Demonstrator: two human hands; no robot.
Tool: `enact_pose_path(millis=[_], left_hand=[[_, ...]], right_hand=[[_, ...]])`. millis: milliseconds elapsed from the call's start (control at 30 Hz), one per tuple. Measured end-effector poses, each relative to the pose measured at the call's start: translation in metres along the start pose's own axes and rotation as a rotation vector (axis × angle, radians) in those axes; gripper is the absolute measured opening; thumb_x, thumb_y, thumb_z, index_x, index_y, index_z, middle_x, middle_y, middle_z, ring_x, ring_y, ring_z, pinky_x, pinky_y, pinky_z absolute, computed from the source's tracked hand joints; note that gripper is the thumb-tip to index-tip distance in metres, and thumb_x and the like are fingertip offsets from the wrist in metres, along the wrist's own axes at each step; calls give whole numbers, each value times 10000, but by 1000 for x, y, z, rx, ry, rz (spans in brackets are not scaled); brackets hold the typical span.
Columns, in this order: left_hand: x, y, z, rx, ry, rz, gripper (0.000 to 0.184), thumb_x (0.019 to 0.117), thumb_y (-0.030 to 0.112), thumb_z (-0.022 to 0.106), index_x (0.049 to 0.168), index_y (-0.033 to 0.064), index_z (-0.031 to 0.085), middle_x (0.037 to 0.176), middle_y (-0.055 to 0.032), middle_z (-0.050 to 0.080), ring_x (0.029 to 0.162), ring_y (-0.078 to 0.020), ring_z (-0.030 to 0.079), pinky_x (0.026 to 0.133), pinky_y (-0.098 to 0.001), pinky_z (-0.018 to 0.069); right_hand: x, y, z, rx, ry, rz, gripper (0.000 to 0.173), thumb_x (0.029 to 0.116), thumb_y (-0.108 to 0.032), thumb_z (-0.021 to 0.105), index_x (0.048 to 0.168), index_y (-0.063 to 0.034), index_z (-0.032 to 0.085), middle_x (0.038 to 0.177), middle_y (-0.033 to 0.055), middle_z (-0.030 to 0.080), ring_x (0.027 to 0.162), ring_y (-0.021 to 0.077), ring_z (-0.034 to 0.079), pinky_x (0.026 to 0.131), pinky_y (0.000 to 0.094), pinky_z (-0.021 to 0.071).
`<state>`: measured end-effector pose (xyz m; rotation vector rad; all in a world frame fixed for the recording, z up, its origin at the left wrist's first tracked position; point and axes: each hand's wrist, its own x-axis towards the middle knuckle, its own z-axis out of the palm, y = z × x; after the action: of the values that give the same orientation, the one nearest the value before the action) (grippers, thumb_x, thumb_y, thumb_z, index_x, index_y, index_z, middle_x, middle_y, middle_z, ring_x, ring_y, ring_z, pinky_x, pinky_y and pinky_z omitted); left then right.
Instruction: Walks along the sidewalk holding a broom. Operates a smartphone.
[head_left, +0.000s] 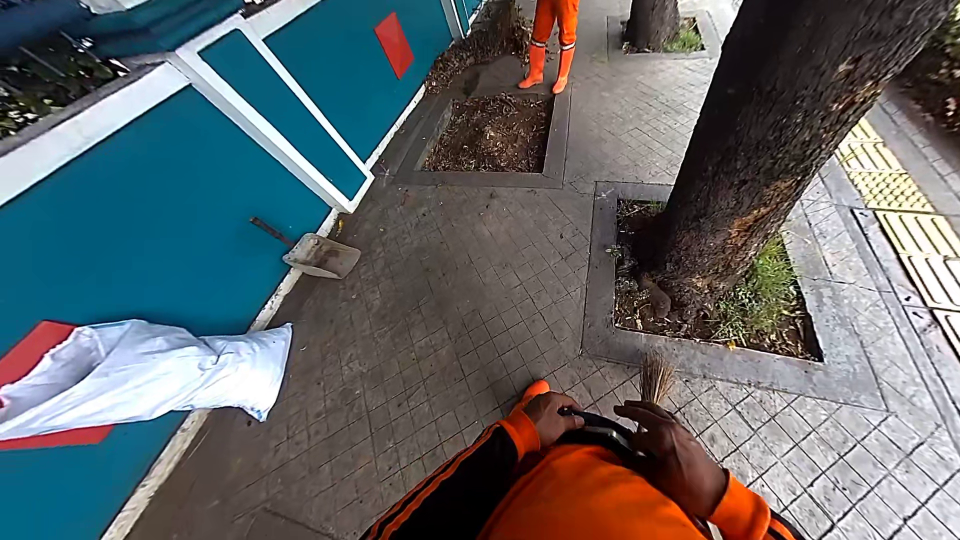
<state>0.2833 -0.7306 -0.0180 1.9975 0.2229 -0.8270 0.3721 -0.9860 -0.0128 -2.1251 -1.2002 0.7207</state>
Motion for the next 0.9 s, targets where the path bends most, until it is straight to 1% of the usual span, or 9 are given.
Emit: enact_pose_path(millis=[100, 167, 233, 300, 400, 533, 700, 767, 900], left_hand=[[-6, -3, -3, -48, 67, 50, 390, 1045, 313, 588, 1328, 57, 666, 1247, -182, 691, 1153, -275, 666, 1055, -468, 493], [-14, 8, -3, -187, 174, 253, 451, 1050, 312, 562, 1404, 35, 596, 1250, -162, 681, 1099, -218, 676, 995, -396, 536], [-17, 30, -8, -351, 269, 520, 519, 1054, 317, 538, 1438, -32, 531, 1251, -151, 682, 1066, -176, 688, 946, -357, 567], [-20, 59, -17, -474, 339, 668, 507, 1084, 303, 482, 1398, -94, 517, 1209, -148, 701, 1031, -171, 708, 902, -363, 601], [-27, 94, -31, -721, 456, 539, 278, 1080, 138, 447, 1201, -46, 616, 1002, -91, 725, 833, -158, 734, 728, -344, 644], [-33, 103, -42, -891, 526, 431, 225, 1066, 108, 468, 1108, -20, 648, 921, -110, 737, 756, -186, 738, 630, -344, 636], [-36, 101, -46, -980, 621, 385, 228, 1073, 97, 467, 1118, -35, 648, 921, -133, 736, 771, -200, 739, 658, -359, 641], [-38, 98, -49, -978, 602, 396, 230, 1068, 90, 478, 1129, -41, 656, 932, -138, 741, 782, -205, 745, 673, -363, 646], [-47, 100, -51, -952, 546, 455, 237, 1061, 76, 484, 1136, -46, 673, 955, -139, 753, 804, -211, 757, 698, -374, 656]], right_hand=[[-19, 6, -18, 291, 261, -54, 164, 862, -242, 731, 880, -103, 817, 1215, 43, 747, 1203, 179, 667, 1036, 398, 552], [-22, 3, -27, 439, 405, -102, 169, 913, -263, 731, 919, -113, 809, 1042, 7, 779, 993, 102, 735, 874, 303, 635], [-12, -7, -37, 492, 503, -126, 199, 944, -280, 713, 926, -103, 801, 994, 8, 777, 925, 96, 736, 822, 279, 636], [3, -20, -44, 538, 574, -127, 216, 962, -272, 691, 908, -91, 795, 951, 11, 773, 875, 89, 726, 795, 266, 622], [27, -34, -52, 753, 618, -215, 177, 977, -181, 670, 928, -55, 785, 900, 21, 766, 801, 79, 716, 752, 267, 616], [43, -40, -34, 1326, 454, -356, 319, 1048, -307, 597, 1097, -50, 780, 1027, 115, 775, 918, 165, 750, 843, 368, 630], [52, -43, -2, 1920, 20, -280, 634, 963, -430, 686, 1458, -65, 530, 1398, 285, 577, 1269, 438, 587, 1052, 653, 475], [60, -45, -4, 2004, -100, -307, 665, 923, -411, 697, 1472, -88, 507, 1455, 314, 512, 1311, 496, 531, 1052, 697, 436], [68, -44, -12, 2052, -204, -329, 627, 868, -383, 717, 1415, -108, 581, 1437, 280, 547, 1287, 459, 561, 1029, 662, 462]])
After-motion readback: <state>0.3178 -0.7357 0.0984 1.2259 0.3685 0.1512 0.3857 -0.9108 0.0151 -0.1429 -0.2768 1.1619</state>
